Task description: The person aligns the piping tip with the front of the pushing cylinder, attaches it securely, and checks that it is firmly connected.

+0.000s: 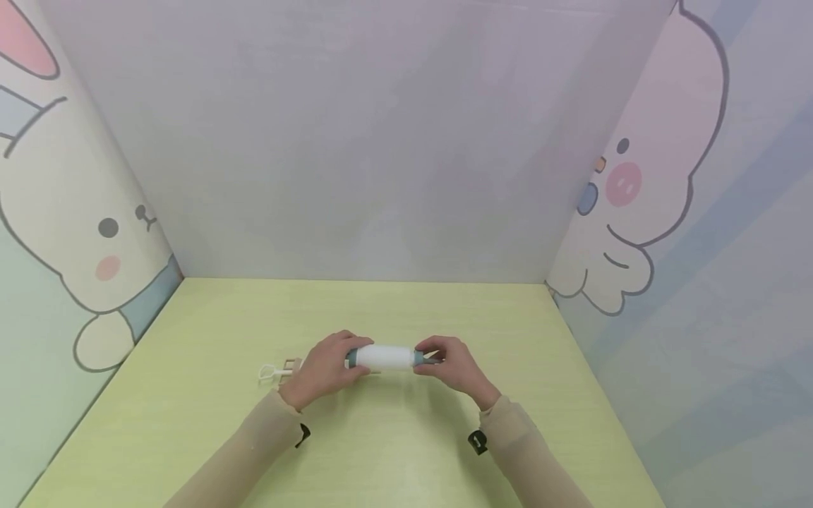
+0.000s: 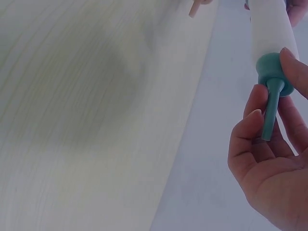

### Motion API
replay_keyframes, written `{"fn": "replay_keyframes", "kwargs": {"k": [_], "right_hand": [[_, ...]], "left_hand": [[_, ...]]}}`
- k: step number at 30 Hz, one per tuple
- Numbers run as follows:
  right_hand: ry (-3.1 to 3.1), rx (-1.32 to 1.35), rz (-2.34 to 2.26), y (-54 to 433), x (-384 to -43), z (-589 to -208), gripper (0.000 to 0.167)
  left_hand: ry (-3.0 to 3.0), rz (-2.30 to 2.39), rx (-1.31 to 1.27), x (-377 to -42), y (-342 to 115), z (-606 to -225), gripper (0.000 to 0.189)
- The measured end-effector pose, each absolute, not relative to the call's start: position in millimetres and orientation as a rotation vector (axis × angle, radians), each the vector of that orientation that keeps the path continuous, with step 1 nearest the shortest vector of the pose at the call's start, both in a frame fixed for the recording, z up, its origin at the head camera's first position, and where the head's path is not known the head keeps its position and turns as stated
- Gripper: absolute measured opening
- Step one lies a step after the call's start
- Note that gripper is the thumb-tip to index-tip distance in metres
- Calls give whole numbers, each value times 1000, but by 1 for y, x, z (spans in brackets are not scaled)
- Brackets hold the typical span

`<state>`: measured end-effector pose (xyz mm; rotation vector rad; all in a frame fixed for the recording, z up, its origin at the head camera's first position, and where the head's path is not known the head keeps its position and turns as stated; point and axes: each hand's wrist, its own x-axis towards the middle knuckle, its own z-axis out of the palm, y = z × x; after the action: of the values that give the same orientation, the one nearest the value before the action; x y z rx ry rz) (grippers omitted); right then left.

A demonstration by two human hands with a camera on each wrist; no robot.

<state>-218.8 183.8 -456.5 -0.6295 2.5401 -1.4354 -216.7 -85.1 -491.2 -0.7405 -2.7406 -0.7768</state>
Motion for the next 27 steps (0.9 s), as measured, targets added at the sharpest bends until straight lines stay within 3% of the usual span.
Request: {"fn": "replay_keyframes", "kwargs": {"k": [20, 27], "right_hand": [[2539, -636, -1443, 188, -223, -459, 31], [2515, -622, -1472, 196, -235, -483, 33]], "left_hand": [[-2729, -766, -754, -220, -81, -489, 44], [-2729, -781, -759, -220, -80, -489, 44]]}}
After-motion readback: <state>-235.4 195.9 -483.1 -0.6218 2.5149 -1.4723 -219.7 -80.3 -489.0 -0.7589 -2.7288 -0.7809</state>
